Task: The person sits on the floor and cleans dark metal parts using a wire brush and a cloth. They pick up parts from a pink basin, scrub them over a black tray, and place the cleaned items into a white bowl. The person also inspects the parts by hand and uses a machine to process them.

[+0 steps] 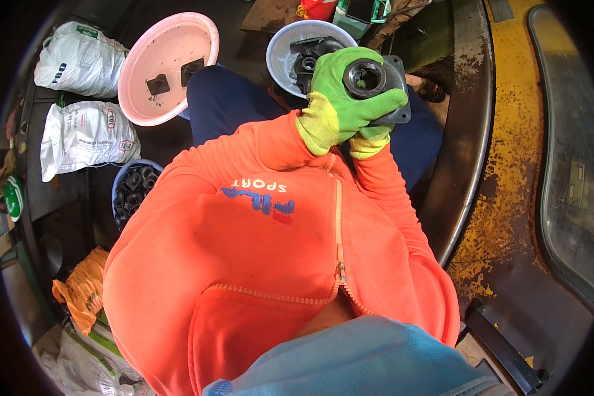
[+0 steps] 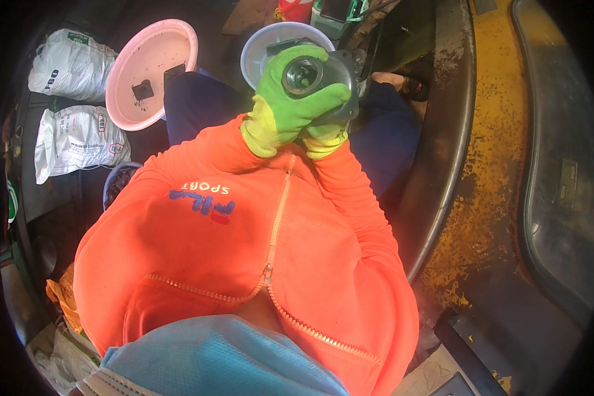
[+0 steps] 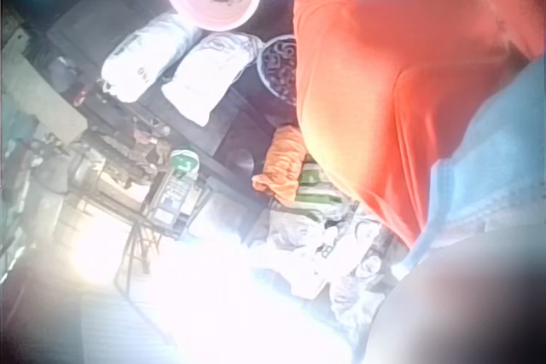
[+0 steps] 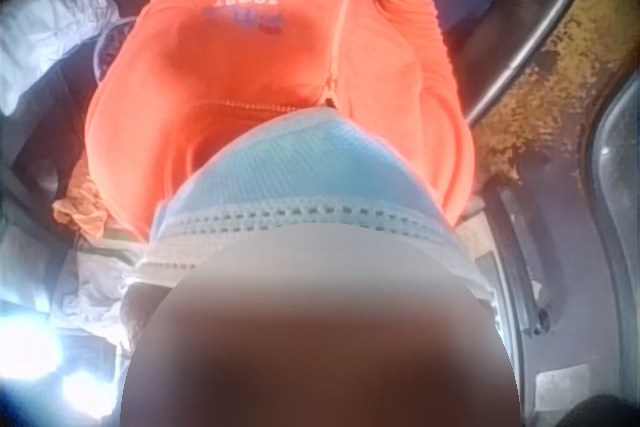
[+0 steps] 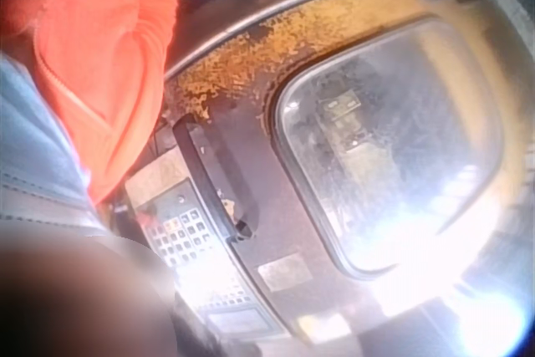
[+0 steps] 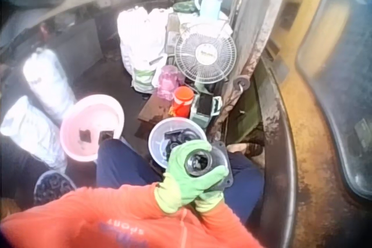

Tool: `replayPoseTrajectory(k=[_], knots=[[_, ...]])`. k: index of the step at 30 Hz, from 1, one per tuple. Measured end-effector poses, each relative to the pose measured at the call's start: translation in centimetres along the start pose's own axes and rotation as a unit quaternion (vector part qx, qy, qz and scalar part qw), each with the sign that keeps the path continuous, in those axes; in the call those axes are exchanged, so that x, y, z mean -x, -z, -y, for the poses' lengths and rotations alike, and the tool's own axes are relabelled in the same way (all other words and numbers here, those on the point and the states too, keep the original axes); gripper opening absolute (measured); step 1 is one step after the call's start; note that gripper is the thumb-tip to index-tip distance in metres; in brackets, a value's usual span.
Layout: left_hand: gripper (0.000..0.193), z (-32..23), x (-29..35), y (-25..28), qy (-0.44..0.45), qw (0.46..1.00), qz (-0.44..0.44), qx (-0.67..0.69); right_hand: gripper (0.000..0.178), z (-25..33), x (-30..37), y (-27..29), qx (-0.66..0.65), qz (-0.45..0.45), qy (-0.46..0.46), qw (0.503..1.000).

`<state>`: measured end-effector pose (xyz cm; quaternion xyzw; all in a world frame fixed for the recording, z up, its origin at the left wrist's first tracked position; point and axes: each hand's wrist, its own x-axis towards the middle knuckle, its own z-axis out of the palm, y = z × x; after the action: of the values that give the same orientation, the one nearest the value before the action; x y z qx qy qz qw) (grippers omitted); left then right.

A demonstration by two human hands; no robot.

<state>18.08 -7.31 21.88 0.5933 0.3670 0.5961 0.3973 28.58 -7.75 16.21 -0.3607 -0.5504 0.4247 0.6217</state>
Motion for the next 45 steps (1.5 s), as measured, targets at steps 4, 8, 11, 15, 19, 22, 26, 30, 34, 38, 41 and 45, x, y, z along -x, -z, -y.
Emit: replayPoseTrajectory(k=[4, 8, 11, 15, 19, 22, 26, 30, 34, 38, 41, 45], knots=[[0.045, 0.7, -0.1, 0.0, -0.040, 0.999, -0.025, -0.006, 0.035, 0.5, -0.8, 0.1, -0.136, 0.074, -0.092, 0.984], [0.043, 1.0, -0.3, 0.6, -0.043, 0.999, 0.004, 0.011, 0.036, 3.1, -1.0, -0.2, 0.042, 0.081, -0.029, 0.995], [0.041, 0.3, -0.6, 1.6, -0.026, 0.996, 0.083, 0.024, 0.040, 4.7, -1.4, -0.2, 0.189, 0.143, 0.041, 0.971], [0.043, -0.3, -1.4, 3.3, -0.034, 0.971, 0.233, 0.048, 0.054, 4.9, -1.1, 1.2, 0.191, 0.200, 0.034, 0.961], [0.047, 0.8, -2.9, 4.1, -0.094, 0.904, 0.404, 0.099, 0.065, 3.2, -0.1, 3.2, 0.241, 0.293, 0.049, 0.924], [0.038, 1.8, -3.8, 4.1, -0.061, 0.837, 0.510, 0.188, 0.075, 1.8, 1.0, 3.0, 0.067, 0.329, -0.110, 0.936], [0.062, 1.9, -6.5, 4.5, -0.049, 0.797, 0.579, 0.166, 0.071, 1.1, 0.5, 1.4, 0.178, 0.170, -0.034, 0.969], [0.067, 1.3, -6.2, 4.9, -0.113, 0.923, 0.354, -0.103, 0.053, 2.5, -1.5, 1.4, 0.311, 0.113, 0.106, 0.938], [0.048, 1.5, -2.4, 1.8, -0.093, 0.982, 0.166, 0.018, 0.042, 2.8, -1.5, -0.3, 0.015, 0.012, -0.007, 1.000], [0.041, 1.7, -1.9, 1.2, -0.105, 0.986, 0.118, 0.062, 0.042, 2.3, -1.7, -1.0, -0.277, -0.041, -0.139, 0.950], [0.040, 1.1, -2.5, 2.2, -0.120, 0.976, 0.177, 0.045, 0.044, 2.8, -1.8, -0.4, -0.098, 0.047, -0.097, 0.989], [0.040, 0.4, -3.3, 3.2, -0.129, 0.963, 0.234, 0.039, 0.048, 4.1, -1.6, 0.4, 0.145, 0.150, -0.029, 0.978]])
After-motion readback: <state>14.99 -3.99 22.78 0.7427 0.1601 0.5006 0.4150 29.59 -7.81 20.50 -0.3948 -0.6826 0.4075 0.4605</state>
